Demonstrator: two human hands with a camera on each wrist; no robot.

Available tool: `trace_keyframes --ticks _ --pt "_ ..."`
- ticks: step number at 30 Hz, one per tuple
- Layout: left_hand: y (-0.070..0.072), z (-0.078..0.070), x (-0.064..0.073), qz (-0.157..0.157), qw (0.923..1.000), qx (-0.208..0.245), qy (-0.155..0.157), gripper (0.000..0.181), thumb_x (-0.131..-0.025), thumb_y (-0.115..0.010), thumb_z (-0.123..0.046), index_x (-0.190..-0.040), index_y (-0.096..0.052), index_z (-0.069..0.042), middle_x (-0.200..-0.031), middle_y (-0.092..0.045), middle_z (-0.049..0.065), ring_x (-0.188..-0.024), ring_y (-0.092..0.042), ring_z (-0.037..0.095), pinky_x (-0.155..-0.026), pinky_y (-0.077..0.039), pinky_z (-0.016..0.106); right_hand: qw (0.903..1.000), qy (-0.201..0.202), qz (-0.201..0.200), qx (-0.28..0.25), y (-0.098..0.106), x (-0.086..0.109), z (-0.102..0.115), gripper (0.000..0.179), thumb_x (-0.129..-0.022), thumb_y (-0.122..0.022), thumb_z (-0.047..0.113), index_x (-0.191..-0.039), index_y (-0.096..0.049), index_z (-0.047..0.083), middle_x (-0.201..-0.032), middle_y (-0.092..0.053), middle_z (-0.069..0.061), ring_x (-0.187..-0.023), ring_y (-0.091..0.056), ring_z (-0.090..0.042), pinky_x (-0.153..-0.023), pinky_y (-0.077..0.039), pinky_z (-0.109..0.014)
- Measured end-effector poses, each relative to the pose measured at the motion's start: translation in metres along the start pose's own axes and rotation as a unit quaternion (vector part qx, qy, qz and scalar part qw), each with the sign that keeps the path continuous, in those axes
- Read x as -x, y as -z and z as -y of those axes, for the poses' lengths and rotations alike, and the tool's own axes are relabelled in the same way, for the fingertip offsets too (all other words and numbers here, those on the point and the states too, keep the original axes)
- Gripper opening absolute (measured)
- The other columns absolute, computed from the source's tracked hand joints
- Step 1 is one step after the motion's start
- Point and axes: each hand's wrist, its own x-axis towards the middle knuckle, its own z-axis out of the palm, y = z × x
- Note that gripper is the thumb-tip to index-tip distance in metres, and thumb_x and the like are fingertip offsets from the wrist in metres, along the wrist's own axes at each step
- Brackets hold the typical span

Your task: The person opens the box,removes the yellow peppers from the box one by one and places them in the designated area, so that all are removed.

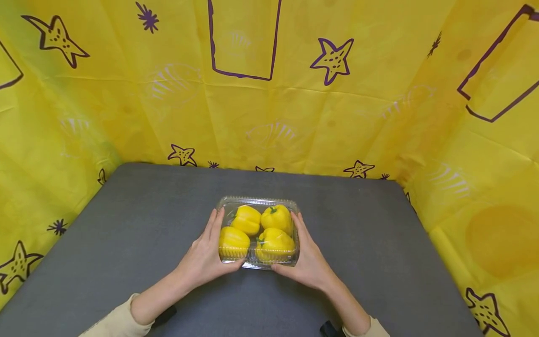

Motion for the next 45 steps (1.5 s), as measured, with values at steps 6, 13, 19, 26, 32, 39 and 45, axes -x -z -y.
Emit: trace_keyframes --ticks 6,13,19,26,32,39,45 --pt "0.002 0.003 0.000 0.003 0.9997 -0.004 -0.024 0.121 -0.064 -0.084 -0.045 -0.154 -0.016 -0.001 -0.153 -0.020 0.033 -0.098 -0.064 0.046 -0.061 -0.057 0.045 0.9996 0.023 0.016 0.006 0.005 -0.001 -0.004 0.120 -0.065 -0.087 0.024 -0.157 -0.012 0.014 -0.162 -0.011 -0.011 -0.143 -0.024 -0.036 -0.105 -0.030 -0.062" --pt "0.006 0.006 -0.001 0.024 0.9995 -0.011 -0.016 0.116 -0.065 -0.081 -0.045 -0.153 -0.020 0.001 -0.154 -0.023 0.031 -0.106 -0.061 0.047 -0.067 -0.056 0.052 0.9985 0.036 0.041 -0.007 0.011 -0.002 -0.006 0.116 -0.065 -0.080 0.009 -0.158 -0.011 0.014 -0.162 -0.012 -0.013 -0.143 -0.025 -0.035 -0.105 -0.031 -0.059" --pt "0.009 0.009 -0.002 0.042 0.9990 -0.013 -0.014 0.114 -0.065 -0.078 -0.041 -0.154 -0.019 -0.001 -0.154 -0.023 0.030 -0.109 -0.060 0.045 -0.067 -0.056 0.052 0.9981 0.033 0.053 -0.001 0.014 -0.002 -0.007 0.116 -0.063 -0.074 0.003 -0.158 -0.010 0.017 -0.162 -0.012 -0.015 -0.140 -0.030 -0.036 -0.100 -0.038 -0.058" --pt "0.012 0.011 -0.001 0.070 0.9975 -0.010 -0.010 0.111 -0.066 -0.076 -0.038 -0.154 -0.019 -0.002 -0.157 -0.019 0.027 -0.114 -0.058 0.044 -0.070 -0.056 0.051 0.9977 0.035 0.056 0.013 0.015 -0.002 -0.007 0.114 -0.063 -0.073 0.001 -0.158 -0.012 0.016 -0.161 -0.013 -0.016 -0.136 -0.038 -0.035 -0.092 -0.045 -0.051" --pt "0.014 0.013 0.000 0.074 0.9967 -0.012 -0.031 0.107 -0.067 -0.073 -0.030 -0.154 -0.018 -0.001 -0.157 -0.017 0.028 -0.117 -0.055 0.044 -0.070 -0.057 0.047 0.9974 0.040 0.056 0.022 0.015 -0.002 -0.011 0.114 -0.063 -0.073 0.001 -0.158 -0.012 0.017 -0.162 -0.014 -0.014 -0.136 -0.038 -0.035 -0.088 -0.046 -0.046" --pt "0.015 0.013 0.001 0.066 0.9963 -0.016 -0.052 0.103 -0.067 -0.069 -0.022 -0.154 -0.017 -0.002 -0.156 -0.018 0.029 -0.116 -0.057 0.041 -0.070 -0.057 0.044 0.9973 0.041 0.053 0.030 0.016 -0.001 -0.012 0.114 -0.064 -0.072 0.001 -0.158 -0.011 0.021 -0.162 -0.015 -0.012 -0.135 -0.040 -0.034 -0.085 -0.046 -0.043" --pt "0.015 0.014 0.002 0.059 0.9959 -0.019 -0.067 0.101 -0.064 -0.066 -0.014 -0.153 -0.021 0.001 -0.155 -0.019 0.030 -0.112 -0.060 0.039 -0.068 -0.056 0.039 0.9972 0.037 0.056 0.031 0.017 -0.001 -0.012 0.112 -0.065 -0.073 0.002 -0.157 -0.012 0.021 -0.162 -0.016 -0.011 -0.131 -0.045 -0.032 -0.082 -0.047 -0.039"
